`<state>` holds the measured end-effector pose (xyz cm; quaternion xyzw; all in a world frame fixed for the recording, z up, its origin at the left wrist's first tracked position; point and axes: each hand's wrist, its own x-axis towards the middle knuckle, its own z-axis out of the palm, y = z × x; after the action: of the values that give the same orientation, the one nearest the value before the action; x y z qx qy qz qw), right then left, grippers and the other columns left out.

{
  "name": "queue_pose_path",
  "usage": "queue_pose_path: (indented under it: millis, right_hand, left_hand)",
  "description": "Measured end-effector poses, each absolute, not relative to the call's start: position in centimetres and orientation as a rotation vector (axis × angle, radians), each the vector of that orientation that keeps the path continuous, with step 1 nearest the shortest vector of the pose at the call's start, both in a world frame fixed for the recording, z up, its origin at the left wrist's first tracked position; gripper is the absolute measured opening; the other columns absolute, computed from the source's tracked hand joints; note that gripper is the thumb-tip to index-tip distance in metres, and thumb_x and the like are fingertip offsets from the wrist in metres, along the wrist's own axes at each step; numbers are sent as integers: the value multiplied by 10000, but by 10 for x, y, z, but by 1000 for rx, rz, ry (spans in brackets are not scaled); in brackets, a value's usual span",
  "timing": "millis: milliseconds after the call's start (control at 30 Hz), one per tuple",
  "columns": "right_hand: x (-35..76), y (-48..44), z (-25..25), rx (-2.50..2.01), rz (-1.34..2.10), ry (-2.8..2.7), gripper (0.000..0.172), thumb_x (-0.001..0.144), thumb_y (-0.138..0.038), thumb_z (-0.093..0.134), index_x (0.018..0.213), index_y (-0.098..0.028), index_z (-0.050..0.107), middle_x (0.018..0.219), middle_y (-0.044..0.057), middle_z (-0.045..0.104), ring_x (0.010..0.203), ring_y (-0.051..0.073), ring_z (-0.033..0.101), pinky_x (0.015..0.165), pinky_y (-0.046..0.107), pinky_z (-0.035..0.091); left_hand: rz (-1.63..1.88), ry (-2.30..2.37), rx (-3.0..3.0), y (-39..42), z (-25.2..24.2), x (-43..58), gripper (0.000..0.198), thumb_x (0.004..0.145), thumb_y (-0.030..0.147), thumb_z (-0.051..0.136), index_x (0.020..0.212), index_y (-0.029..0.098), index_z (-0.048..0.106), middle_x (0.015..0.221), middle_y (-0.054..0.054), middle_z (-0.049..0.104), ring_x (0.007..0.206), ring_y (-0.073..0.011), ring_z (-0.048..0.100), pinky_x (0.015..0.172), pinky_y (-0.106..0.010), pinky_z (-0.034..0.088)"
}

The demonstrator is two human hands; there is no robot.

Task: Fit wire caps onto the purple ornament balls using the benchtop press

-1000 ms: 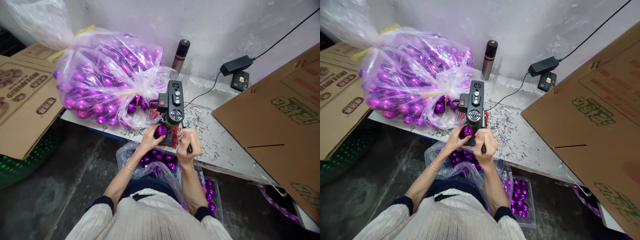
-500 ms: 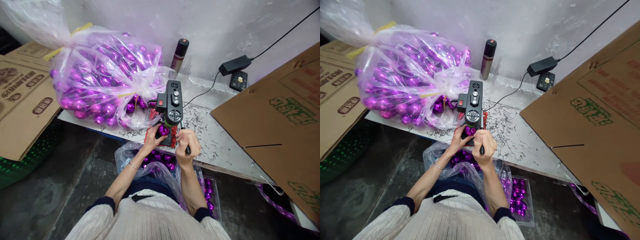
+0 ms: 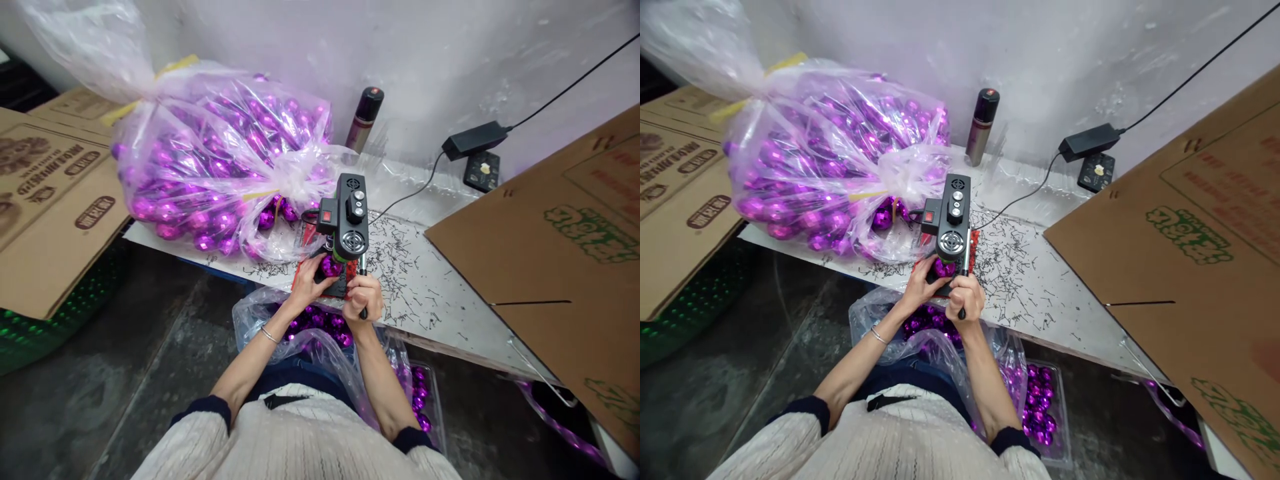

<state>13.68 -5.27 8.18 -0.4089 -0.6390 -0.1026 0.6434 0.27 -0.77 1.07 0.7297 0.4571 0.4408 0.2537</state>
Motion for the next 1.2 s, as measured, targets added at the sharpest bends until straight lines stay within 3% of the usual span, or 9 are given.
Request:
queue_pose_path:
  millis: [300,433,633,800,867,933,1000,1200]
  right_hand:
    - [135,-51,78,-900,-292,-1513,335,1063,-261,396,741,-230,483,721,-17,566,611,115,583,650,305,514]
    - [134,-53,109,-964,-204,-1405,354,1045,-217,422,699,-220,493,694,-14,569,620,121,581,619,294,479]
    - [136,-54,159,-1035,-65,-1397,328,996,-144,505,676,-209,529,657,-17,589,643,127,599,633,290,443]
    - [135,-59,145,-998,-89,-1451,302,987,-116,484,708,-213,547,667,-18,590,671,138,617,650,295,449]
    - [134,-61,138,-1002,-97,-1448,290,982,-106,481,723,-215,550,671,-17,593,683,143,626,652,298,452]
    - [134,-62,135,-1003,-106,-1442,290,979,-100,481,721,-217,545,667,-16,589,685,147,629,648,302,451]
    - [133,-62,135,-1005,-110,-1446,296,976,-98,480,712,-220,535,668,-14,587,682,149,625,636,306,445]
    - [134,-63,135,-1016,-111,-1468,297,977,-96,461,715,-222,524,683,-7,586,674,149,615,629,312,446]
  left_hand:
    - [1182,1214,1928,-9,15,6,592,903,464,767,1400,199,587,1292,-146,718,1224,-302,680,1060,-483,545]
    - [1219,1212,1930,-7,11,7,648,876,484,792,1411,190,573,1314,-157,706,1232,-312,678,1077,-503,540]
    - [1222,1121,2224,-48,5,-15,667,964,489,680,1525,207,455,1398,-178,652,1329,-308,627,1147,-559,482]
    - [1078,935,2532,-86,8,-44,861,853,708,697,1511,186,506,1434,-217,617,1341,-345,596,1158,-569,459]
    - [1145,1012,2479,-67,16,-49,728,930,675,617,1469,188,558,1420,-201,633,1333,-326,603,1145,-532,479]
    - [1249,1265,2314,-25,30,-51,484,1056,495,473,1416,201,605,1398,-175,656,1329,-293,614,1143,-497,484]
    - [1308,1580,2073,31,44,-51,440,1081,371,397,1406,161,605,1392,-204,653,1332,-316,610,1160,-527,460]
    - [880,1900,1889,141,66,-44,635,904,308,730,1443,38,531,1257,-281,676,1178,-425,686,1027,-543,533]
